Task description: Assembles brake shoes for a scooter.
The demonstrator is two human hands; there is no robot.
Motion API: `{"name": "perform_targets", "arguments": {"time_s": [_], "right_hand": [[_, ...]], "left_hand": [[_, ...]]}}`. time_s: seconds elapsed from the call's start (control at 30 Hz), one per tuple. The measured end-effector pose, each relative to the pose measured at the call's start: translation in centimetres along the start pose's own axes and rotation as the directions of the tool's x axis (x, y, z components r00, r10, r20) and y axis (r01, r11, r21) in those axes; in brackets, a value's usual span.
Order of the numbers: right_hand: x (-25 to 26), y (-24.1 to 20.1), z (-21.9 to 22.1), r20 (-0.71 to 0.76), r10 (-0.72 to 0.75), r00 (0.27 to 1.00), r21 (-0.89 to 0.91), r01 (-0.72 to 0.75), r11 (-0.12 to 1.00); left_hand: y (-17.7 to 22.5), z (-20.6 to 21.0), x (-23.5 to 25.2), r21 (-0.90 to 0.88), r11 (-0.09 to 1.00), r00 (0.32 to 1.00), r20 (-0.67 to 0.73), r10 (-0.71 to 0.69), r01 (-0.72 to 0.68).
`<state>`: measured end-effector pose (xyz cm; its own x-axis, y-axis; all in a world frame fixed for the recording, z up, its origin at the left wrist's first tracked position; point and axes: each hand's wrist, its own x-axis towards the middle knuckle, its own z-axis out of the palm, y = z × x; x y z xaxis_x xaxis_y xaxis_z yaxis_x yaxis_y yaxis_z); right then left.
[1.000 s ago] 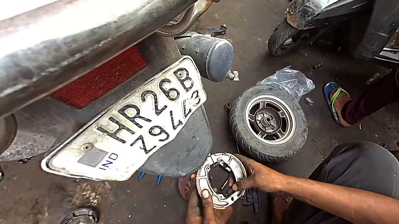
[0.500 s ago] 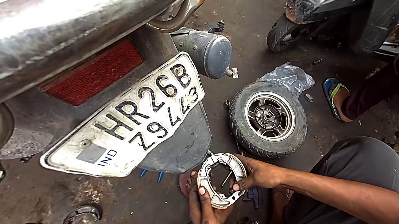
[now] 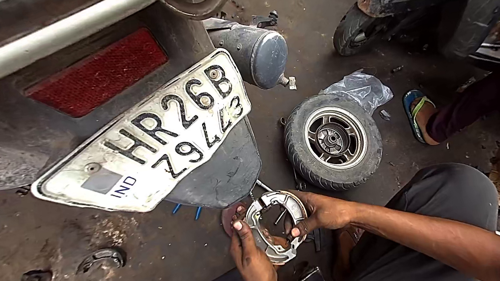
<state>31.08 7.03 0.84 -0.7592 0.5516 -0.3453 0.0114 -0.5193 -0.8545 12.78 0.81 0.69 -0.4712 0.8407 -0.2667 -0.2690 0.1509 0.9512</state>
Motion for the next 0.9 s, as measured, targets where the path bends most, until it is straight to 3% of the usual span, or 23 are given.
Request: {"name": "perform_targets", "arguments": {"time_s": [0.2, 0.57, 0.73, 0.9], "right_hand": [[0.1, 0.1, -0.3, 0.037, -0.025, 0.999, -0.031, 0.026, 0.999], [0.3, 1.7, 0.8, -0.059, -0.077, 0.995, -0.035, 0.075, 0.997], [0.2, 1.7, 1.3, -0.106, -0.074, 0.992, -0.123, 0.06, 0.991], [0.2, 0.8, 1.7, -0.204, -0.006, 0.979, -0.315, -0.06, 0.947]], "left_hand": [[-0.3, 0.6, -0.4, 0.141, 0.985, 0.993, -0.039, 0.107, -0.1], [-0.8, 0.5, -0.6, 0.189, 0.973, 0.985, -0.09, 0.149, -0.13], [-0.9, 0.5, -0.9, 0.198, 0.974, 0.986, -0.099, 0.131, -0.11], [-1.2, 0.5, -0.8, 0.226, 0.966, 0.984, -0.1, 0.148, -0.122]]}}
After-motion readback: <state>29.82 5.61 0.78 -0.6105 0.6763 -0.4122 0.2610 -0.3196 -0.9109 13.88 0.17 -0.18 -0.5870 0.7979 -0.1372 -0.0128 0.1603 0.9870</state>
